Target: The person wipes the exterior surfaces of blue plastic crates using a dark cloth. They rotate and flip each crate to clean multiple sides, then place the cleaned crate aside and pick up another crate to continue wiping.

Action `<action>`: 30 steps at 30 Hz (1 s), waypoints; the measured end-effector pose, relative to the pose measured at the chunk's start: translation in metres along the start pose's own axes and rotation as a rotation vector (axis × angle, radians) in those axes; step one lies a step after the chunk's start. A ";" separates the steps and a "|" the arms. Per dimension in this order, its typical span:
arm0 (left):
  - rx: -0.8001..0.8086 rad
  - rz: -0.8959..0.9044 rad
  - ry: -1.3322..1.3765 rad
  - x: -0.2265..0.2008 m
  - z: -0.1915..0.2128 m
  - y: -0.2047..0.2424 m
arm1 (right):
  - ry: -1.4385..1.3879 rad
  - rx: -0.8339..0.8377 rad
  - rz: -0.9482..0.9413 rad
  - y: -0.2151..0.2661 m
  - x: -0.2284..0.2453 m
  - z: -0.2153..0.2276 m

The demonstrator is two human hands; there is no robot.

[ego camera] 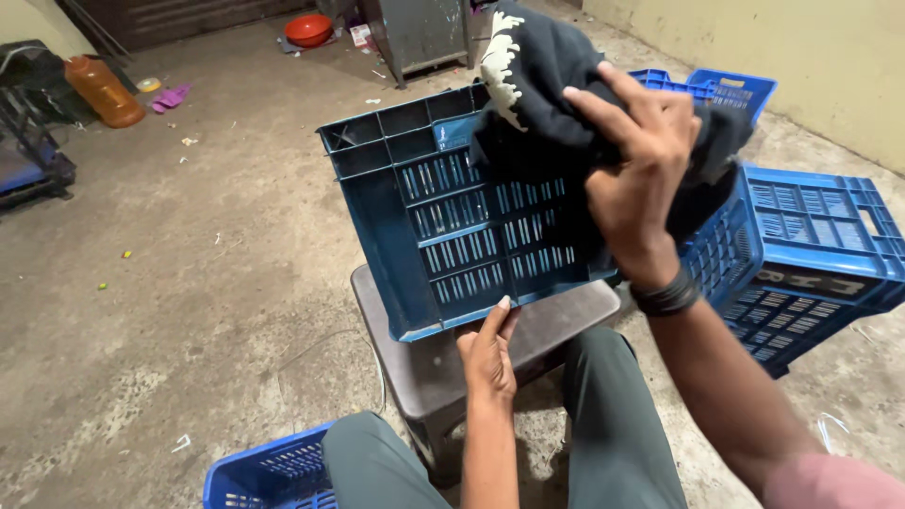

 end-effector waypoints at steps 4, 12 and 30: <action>-0.002 -0.053 -0.032 -0.009 -0.007 -0.004 | -0.109 0.010 0.004 0.031 0.028 -0.011; 0.019 -0.007 0.074 -0.001 0.031 -0.023 | -0.356 0.329 0.023 0.121 0.074 -0.012; 0.055 0.138 0.130 -0.002 0.052 -0.075 | -0.211 0.043 -0.143 -0.005 0.006 -0.053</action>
Point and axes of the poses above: each hand's wrist, its own y-axis away from the middle knuckle, its own z-axis out of the back of the hand, x = y × z, the point moved 8 cm from there along -y, towards the middle knuckle, and after that the axes turned 5 degrees about -z, right-handed, at the moved point
